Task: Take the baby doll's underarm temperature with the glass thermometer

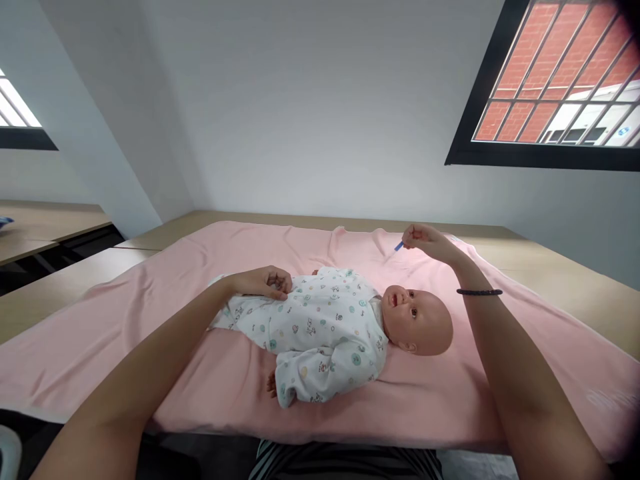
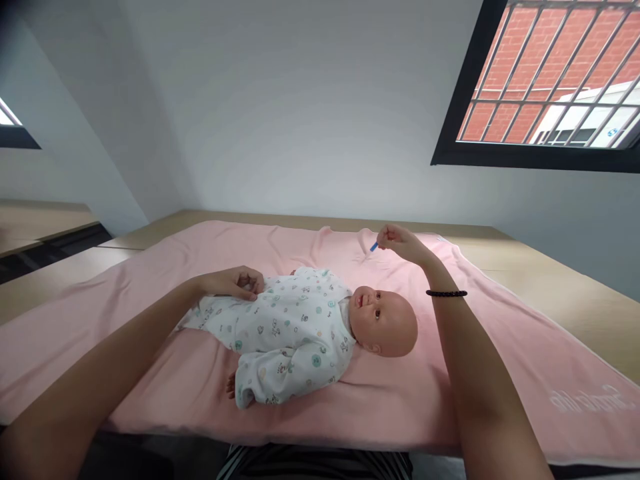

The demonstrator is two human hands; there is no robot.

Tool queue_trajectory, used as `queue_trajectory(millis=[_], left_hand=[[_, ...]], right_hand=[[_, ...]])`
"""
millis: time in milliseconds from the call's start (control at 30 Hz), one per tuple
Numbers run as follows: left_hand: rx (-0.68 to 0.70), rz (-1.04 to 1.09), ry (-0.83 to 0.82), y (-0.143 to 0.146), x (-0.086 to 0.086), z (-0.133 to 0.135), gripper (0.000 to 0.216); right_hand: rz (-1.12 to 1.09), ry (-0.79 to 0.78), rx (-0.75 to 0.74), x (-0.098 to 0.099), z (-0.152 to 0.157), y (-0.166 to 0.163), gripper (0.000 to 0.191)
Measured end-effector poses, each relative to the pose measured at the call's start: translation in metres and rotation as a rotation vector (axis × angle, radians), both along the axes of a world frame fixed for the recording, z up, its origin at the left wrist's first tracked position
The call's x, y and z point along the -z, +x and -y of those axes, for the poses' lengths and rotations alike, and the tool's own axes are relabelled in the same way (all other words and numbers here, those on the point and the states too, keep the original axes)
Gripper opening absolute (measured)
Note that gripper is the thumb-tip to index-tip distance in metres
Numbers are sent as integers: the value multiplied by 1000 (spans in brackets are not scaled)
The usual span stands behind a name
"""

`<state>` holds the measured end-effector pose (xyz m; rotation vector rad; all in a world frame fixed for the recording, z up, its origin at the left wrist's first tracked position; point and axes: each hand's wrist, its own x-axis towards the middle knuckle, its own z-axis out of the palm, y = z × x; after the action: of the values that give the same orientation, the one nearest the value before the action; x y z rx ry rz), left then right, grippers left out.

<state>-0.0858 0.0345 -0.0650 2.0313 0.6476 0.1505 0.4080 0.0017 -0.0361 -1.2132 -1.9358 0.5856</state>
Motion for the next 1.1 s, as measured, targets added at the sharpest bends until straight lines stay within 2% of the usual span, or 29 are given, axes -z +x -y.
queue_trajectory(millis=[100, 200, 267, 333, 400, 533, 667, 767, 933, 1100], left_hand=[[-79, 60, 217, 18, -32, 14, 28], [-194, 178, 456, 46, -77, 34, 36], [-196, 263, 593, 66, -105, 48, 40], [-203, 419, 708, 83, -126, 62, 43], [-238, 604, 820, 94, -139, 75, 43], [-338, 876, 1050, 97, -142, 100, 28], [-409, 949, 1227, 88, -136, 118, 22], [-457, 941, 1316, 83, -133, 125, 18], [-500, 826, 1411, 79, -131, 129, 13], [-482, 795, 1388, 80, -131, 127, 19]], right_hand=[[-167, 107, -63, -35, 19, -32, 25], [-323, 245, -116, -69, 41, -67, 22], [-370, 357, -124, -88, 57, -88, 21], [-408, 435, -138, -102, 74, -105, 22], [-448, 478, -150, -110, 92, -119, 22], [-499, 532, -158, -116, 122, -136, 18], [-489, 550, -203, -120, 138, -146, 13], [-485, 562, -217, -119, 143, -152, 11], [-553, 678, -141, -110, 148, -161, 9], [-468, 656, -54, -108, 155, -157, 16]])
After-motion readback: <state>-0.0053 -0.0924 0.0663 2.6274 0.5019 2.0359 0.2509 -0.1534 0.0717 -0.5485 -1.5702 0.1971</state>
